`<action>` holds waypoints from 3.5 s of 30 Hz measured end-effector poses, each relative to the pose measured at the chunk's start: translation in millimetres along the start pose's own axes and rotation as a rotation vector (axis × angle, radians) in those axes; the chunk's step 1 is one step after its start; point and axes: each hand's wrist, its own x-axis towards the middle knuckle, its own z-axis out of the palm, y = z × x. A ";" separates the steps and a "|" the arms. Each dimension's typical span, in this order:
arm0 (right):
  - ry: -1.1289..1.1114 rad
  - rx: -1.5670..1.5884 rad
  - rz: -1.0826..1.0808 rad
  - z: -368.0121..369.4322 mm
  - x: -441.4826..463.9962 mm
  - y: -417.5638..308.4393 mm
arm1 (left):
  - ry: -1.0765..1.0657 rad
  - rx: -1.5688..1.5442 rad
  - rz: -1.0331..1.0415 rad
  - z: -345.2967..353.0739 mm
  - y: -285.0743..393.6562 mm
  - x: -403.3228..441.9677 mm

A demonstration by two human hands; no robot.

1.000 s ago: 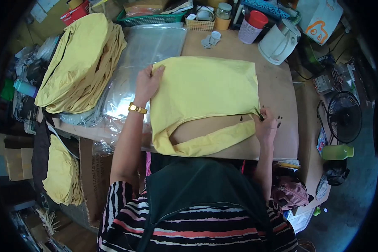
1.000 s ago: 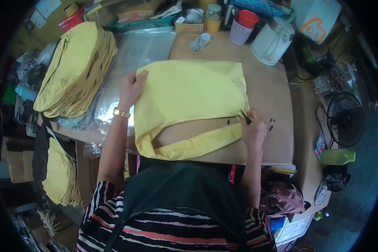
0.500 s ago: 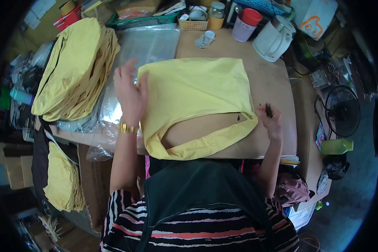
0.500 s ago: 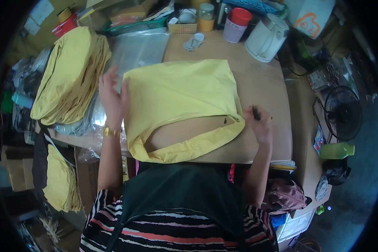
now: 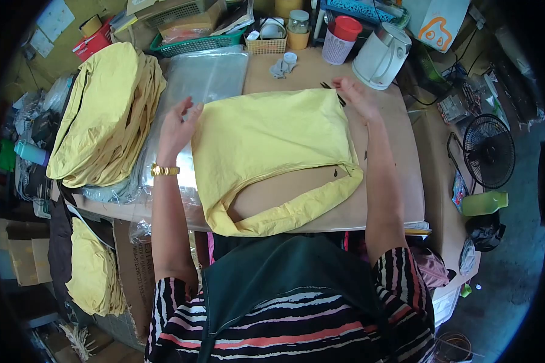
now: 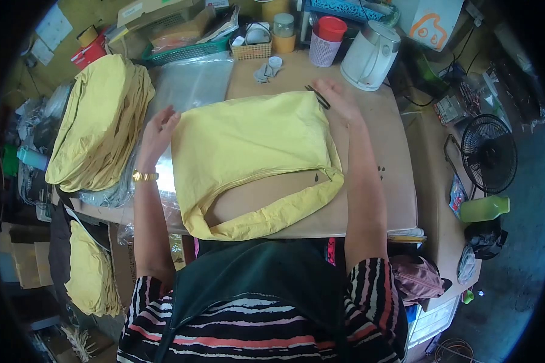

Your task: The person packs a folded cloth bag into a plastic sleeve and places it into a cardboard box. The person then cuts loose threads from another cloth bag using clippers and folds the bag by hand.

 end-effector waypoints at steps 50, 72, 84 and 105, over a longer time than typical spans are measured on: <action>-0.472 -0.572 -0.207 35.1 -215.0 -75.2 | -0.465 -2.521 -0.482 90.5 -26.9 -50.7; -0.150 -0.708 -0.558 116.7 -176.0 -100.5 | -0.281 -1.678 -0.686 93.5 75.2 -154.1; -0.233 -0.621 -0.248 116.8 -178.8 -106.2 | -0.200 -1.523 -0.828 90.4 68.6 -158.4; -0.365 -0.503 -0.242 87.5 -182.0 -95.2 | -0.179 -1.676 -0.800 92.7 51.2 -111.8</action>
